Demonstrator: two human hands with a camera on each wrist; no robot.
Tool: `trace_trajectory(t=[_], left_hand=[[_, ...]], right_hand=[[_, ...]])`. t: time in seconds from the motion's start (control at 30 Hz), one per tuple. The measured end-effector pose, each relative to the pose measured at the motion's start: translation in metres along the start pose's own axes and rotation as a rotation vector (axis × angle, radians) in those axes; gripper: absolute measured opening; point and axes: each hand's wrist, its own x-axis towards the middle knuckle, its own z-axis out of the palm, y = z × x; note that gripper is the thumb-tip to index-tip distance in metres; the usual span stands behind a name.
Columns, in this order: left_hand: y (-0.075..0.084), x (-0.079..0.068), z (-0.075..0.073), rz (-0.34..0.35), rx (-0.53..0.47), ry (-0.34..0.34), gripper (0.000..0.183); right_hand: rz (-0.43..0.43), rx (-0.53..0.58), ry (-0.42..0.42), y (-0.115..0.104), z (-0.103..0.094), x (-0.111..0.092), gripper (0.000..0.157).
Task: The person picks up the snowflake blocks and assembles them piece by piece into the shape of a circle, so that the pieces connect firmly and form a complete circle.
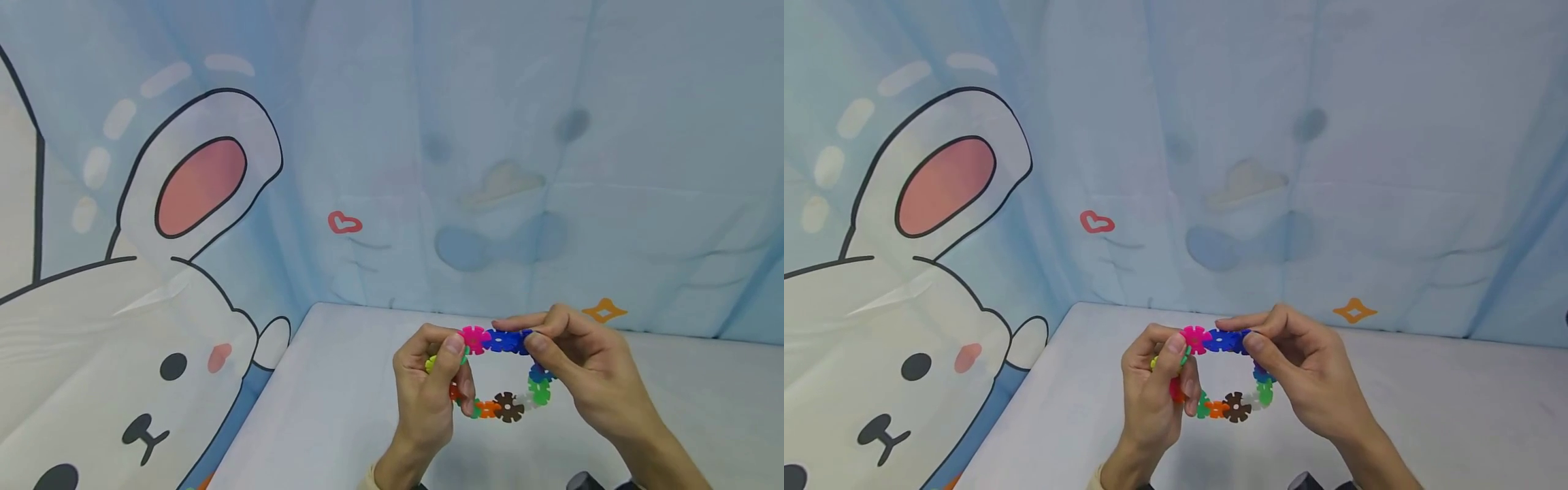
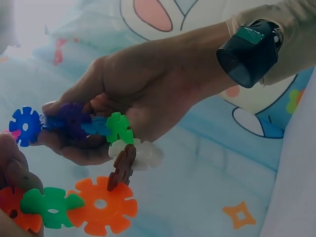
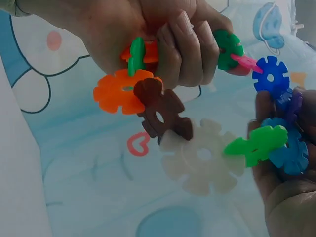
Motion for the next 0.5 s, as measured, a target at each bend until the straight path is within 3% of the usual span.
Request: trace_trajectory(t=[0.23, 0.5], left_hand=[[0.0008, -0.0001, 0.0012, 0.019, 0.029, 0.018, 0.017], [-0.0001, 0.0002, -0.0007, 0.025, 0.046, 0.033, 0.017]], right_hand=[[-0.029, -0.021, 0.037, 0.0006, 0.0035, 0.0005, 0.018], [-0.051, -0.020, 0.015, 0.0006, 0.0016, -0.0001, 0.021]])
